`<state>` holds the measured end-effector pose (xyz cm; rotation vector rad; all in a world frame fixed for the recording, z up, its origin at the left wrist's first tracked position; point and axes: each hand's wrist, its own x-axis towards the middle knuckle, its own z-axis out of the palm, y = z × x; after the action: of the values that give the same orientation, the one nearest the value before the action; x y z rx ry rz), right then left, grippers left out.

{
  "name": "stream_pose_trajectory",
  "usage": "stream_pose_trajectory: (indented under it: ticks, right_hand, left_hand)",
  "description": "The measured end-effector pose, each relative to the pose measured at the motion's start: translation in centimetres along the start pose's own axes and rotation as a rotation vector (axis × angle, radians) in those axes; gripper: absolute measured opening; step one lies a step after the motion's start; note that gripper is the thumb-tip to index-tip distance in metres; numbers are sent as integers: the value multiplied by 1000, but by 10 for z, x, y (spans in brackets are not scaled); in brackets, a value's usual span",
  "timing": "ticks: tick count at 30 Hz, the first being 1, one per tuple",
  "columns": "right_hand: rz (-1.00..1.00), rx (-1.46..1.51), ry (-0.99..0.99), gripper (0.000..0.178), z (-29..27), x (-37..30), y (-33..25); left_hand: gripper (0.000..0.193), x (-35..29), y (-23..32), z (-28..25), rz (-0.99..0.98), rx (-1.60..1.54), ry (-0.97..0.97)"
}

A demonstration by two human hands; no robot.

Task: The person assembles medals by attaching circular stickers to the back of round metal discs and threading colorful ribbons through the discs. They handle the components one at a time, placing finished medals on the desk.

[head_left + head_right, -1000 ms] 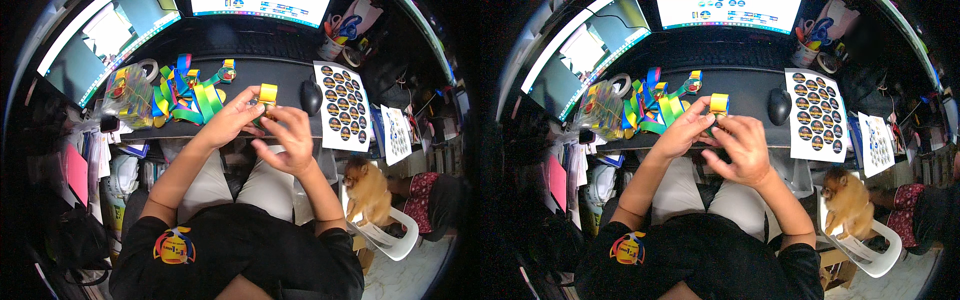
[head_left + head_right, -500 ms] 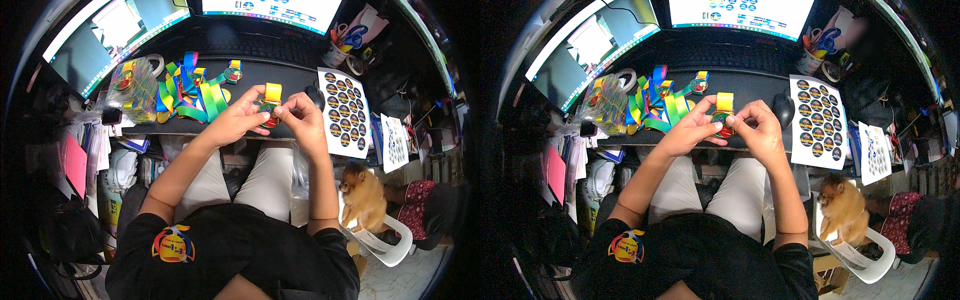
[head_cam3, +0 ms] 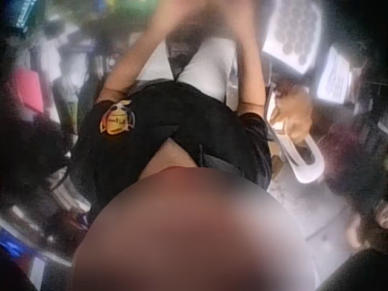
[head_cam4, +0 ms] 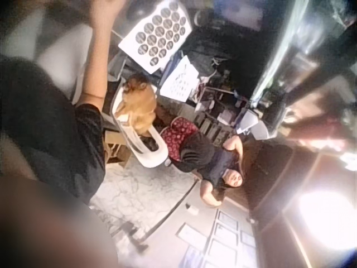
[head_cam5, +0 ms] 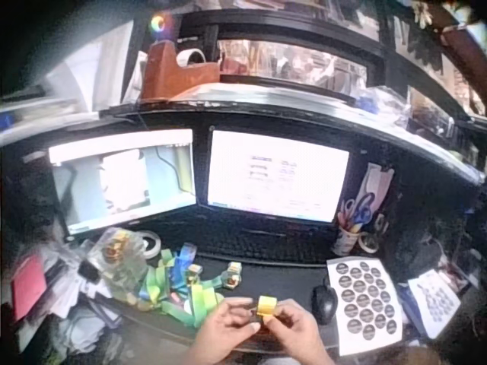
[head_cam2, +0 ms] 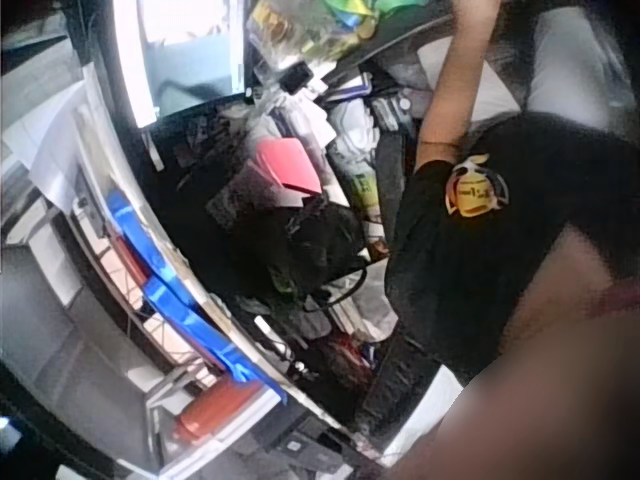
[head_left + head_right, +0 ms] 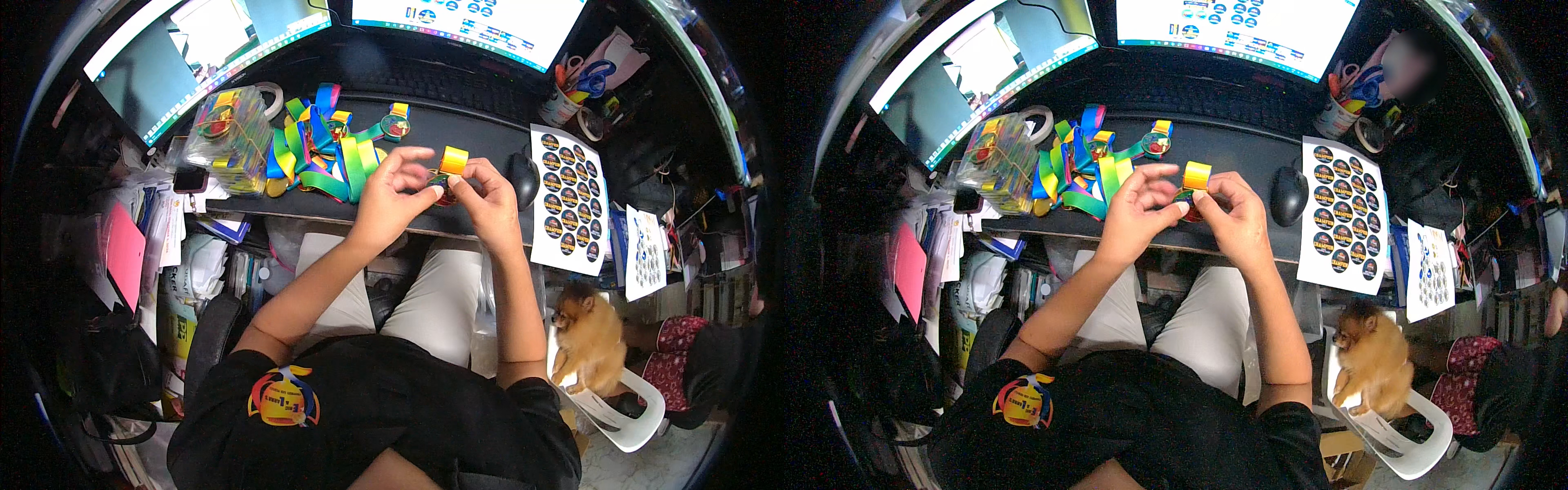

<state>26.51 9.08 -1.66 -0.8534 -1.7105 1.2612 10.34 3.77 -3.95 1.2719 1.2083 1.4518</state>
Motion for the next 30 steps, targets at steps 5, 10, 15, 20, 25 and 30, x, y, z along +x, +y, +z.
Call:
stream_pose_trajectory:
  ticks: [5, 10, 15, 20, 25, 30]
  right_hand:
    - [120, 19, -98, 18, 2, 14, 5]
    - [243, 78, -192, 21, -5, 54, 13]
    - [247, 115, -145, 22, 4, 74, 22]
    - [276, 143, -183, 22, 3, 85, 34]
    - [475, 189, -112, 24, -10, 124, 52]
    - [570, 126, -152, 21, -9, 154, 67]
  left_hand:
    - [53, 7, -15, -2, -20, -275, -194]
    - [55, 18, -17, -15, -124, -122, -197]
    - [54, 37, -14, -27, -204, -143, -193]
    - [58, 67, -12, -39, -229, 29, -169]
    - [39, 113, -16, -70, 58, 859, 107]
    - [46, 136, -35, -73, -24, 1056, 17]
